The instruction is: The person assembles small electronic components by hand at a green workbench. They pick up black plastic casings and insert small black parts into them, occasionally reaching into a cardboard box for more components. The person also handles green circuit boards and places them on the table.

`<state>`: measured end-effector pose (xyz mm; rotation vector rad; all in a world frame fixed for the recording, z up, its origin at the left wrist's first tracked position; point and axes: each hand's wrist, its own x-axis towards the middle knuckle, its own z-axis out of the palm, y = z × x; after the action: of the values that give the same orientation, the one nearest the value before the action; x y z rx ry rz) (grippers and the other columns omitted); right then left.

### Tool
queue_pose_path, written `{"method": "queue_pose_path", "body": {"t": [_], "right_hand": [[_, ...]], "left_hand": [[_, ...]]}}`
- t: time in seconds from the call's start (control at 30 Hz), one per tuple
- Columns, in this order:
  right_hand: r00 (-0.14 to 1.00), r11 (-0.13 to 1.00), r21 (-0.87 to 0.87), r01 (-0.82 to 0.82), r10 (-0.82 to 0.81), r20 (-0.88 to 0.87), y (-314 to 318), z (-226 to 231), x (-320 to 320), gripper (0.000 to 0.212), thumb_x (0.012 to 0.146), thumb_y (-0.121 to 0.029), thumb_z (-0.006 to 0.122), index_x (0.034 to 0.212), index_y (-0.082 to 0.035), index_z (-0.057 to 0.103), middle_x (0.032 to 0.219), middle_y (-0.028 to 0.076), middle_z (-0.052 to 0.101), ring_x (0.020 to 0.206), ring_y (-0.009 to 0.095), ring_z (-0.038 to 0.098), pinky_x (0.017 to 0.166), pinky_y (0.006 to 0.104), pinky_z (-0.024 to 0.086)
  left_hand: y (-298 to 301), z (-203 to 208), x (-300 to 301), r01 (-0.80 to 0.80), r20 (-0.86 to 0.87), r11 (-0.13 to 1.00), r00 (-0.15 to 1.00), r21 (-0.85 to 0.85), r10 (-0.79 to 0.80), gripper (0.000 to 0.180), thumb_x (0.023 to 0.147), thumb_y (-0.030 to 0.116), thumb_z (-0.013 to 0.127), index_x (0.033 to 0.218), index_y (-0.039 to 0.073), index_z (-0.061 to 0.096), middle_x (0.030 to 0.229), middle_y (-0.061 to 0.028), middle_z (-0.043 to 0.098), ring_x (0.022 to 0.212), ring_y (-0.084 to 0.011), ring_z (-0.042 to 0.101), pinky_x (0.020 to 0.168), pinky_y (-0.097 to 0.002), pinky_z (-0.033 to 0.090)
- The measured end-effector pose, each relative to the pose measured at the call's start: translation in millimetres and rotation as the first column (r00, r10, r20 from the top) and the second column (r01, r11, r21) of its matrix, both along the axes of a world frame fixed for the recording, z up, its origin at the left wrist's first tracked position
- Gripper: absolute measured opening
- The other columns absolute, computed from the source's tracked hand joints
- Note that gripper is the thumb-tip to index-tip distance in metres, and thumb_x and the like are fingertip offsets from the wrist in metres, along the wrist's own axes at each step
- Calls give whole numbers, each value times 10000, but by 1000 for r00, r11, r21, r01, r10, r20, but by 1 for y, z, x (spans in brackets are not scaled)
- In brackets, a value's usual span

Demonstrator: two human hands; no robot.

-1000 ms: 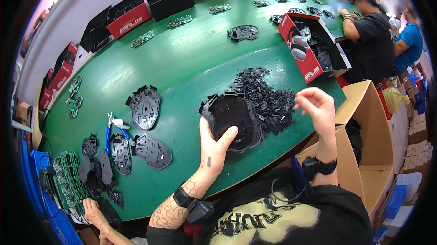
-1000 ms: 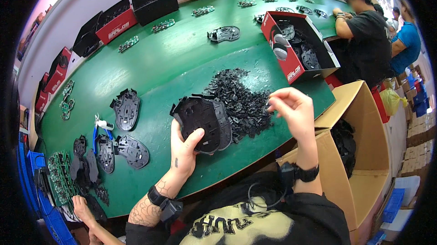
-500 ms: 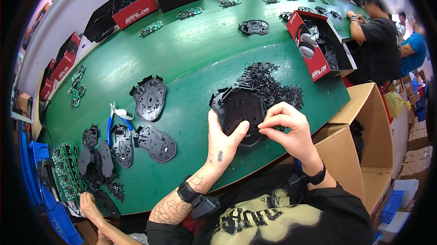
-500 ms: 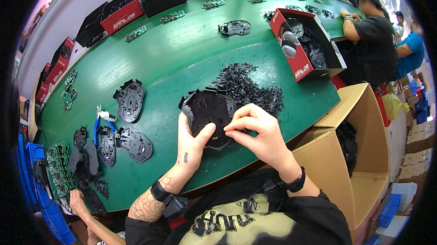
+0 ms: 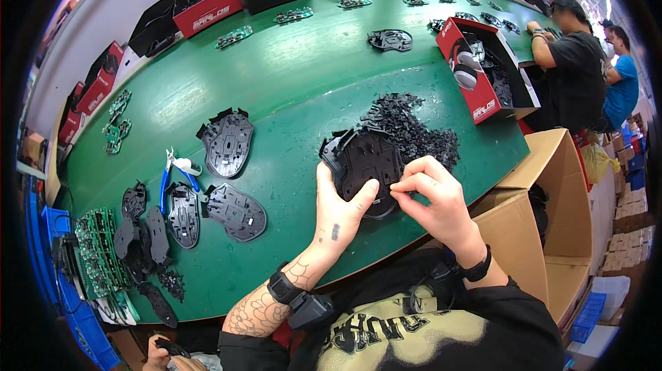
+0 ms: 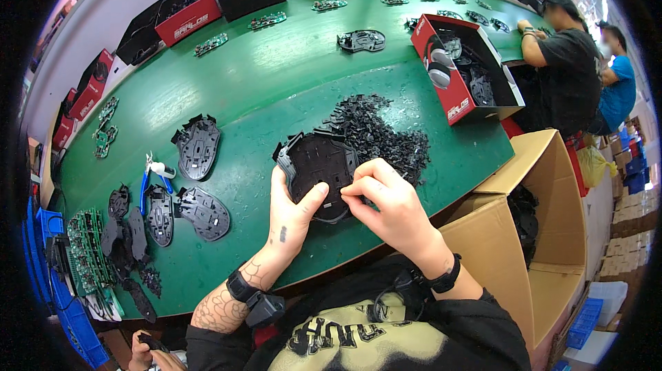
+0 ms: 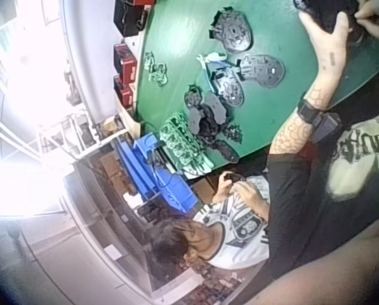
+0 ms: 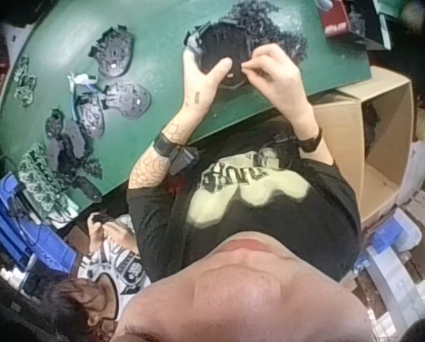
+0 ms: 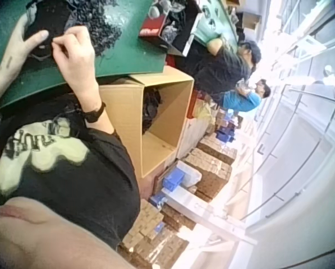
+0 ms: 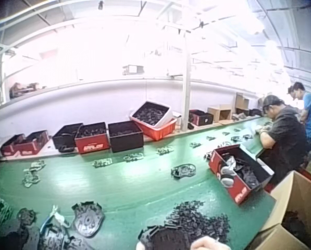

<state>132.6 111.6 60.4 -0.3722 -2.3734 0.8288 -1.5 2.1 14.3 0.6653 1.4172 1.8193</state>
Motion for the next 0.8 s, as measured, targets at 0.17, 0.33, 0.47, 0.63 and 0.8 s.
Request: {"method": "queue_pose_path", "body": {"t": [0.17, 0.33, 0.47, 0.63, 0.8], "right_hand": [[995, 998, 49, -43, 38, 95, -4, 10, -5, 185, 713, 40, 702, 827, -3, 562, 908, 108, 532, 814, 261, 583, 688, 342, 486], [990, 999, -33, 13, -8, 144, 3, 16, -10, 293, 683, -4, 743, 915, -27, 564, 1000, 117, 537, 899, 266, 579, 759, 337, 486], [992, 974, -213, 77, -55, 111, 10, 12, -14, 570, 667, -13, 786, 1156, -58, 495, 1188, 121, 509, 1004, 234, 591, 837, 317, 510], [998, 540, -840, -58, 45, -40, 7, 5, -17, 907, 683, 56, 760, 1423, -73, 253, 1330, 165, 440, 1095, 205, 580, 891, 319, 524], [977, 679, -707, -199, 78, -199, 8, -11, -22, 959, 706, -148, 807, 1474, -23, 247, 1459, 140, 355, 1364, 233, 324, 1144, 368, 231]], "left_hand": [[-1, -9, 0, -2, -1, 1000, 1000, 25, 2, 593, 841, 139, 694, 1326, 35, 369, 1219, -118, 533, 1049, -205, 589, 875, -348, 529], [-3, 9, 0, 50, 240, 998, 969, 39, -58, 562, 857, 152, 666, 1324, 61, 368, 1128, -131, 577, 844, -219, 661, 529, -305, 582], [-6, 9, 1, 24, 249, 998, 968, 57, -37, 546, 858, 166, 657, 1313, 66, 373, 1114, -130, 582, 827, -220, 666, 492, -295, 579], [-3, 8, 0, 26, 223, 998, 974, 60, -39, 539, 860, 165, 639, 1316, 66, 369, 1105, -125, 584, 821, -220, 664, 485, -298, 567], [-2, -5, 2, -52, 102, 994, 994, 92, 43, 569, 856, 149, 594, 1356, 30, 350, 1188, -121, 551, 1046, -239, 595, 846, -373, 533]]}}
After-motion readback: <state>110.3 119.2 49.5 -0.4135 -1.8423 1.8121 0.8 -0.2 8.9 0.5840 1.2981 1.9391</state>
